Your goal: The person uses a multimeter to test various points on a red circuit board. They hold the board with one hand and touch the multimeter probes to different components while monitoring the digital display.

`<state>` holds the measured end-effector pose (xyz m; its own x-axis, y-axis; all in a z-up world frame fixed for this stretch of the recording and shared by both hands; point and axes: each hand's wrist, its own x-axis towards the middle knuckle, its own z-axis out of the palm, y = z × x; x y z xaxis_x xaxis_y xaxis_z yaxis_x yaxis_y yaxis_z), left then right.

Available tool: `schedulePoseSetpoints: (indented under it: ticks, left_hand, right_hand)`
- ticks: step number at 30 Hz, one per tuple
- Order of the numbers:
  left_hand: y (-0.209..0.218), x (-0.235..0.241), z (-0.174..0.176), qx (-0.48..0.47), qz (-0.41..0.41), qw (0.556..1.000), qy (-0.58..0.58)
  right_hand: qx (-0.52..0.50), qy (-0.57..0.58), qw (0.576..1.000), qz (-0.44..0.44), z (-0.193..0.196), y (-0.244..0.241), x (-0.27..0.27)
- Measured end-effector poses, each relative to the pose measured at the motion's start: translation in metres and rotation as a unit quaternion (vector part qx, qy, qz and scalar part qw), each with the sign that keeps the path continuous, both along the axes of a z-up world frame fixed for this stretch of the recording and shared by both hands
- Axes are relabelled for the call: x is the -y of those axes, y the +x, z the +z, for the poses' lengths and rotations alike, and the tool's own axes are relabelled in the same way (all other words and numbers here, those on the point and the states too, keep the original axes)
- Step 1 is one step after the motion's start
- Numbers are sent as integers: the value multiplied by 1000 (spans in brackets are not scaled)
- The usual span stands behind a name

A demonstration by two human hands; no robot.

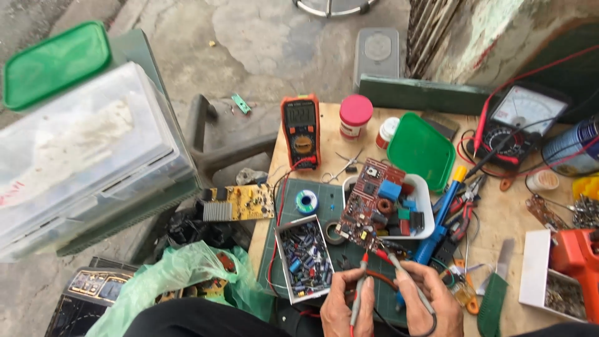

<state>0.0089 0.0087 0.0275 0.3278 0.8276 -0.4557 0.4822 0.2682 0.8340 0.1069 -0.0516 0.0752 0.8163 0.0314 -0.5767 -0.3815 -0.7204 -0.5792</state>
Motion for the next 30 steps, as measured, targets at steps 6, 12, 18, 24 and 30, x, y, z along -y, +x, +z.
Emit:
schedulePoseSetpoints:
  ticks: [6, 12, 18, 24, 30]
  left_hand:
    - [9, 6, -22, -40, 37, 998, -34]
    - [9, 7, -39, -37, 29, 999, -27]
    - [13, -1, -36, -106, -13, 989, -105]
    - [13, -6, -48, -134, -66, 982, -115]
    - [13, -3, -53, -130, -57, 984, -107]
  right_hand:
    - [-16, 53, 998, -39, -14, 0, 0]
    - [13, 61, 997, -52, -21, -2, -1]
    - [-7, 29, 999, -38, -49, 10, 7]
    - [-86, 24, 996, -23, -56, 26, 11]
    - [-79, 47, 995, -31, -63, 25, 15]
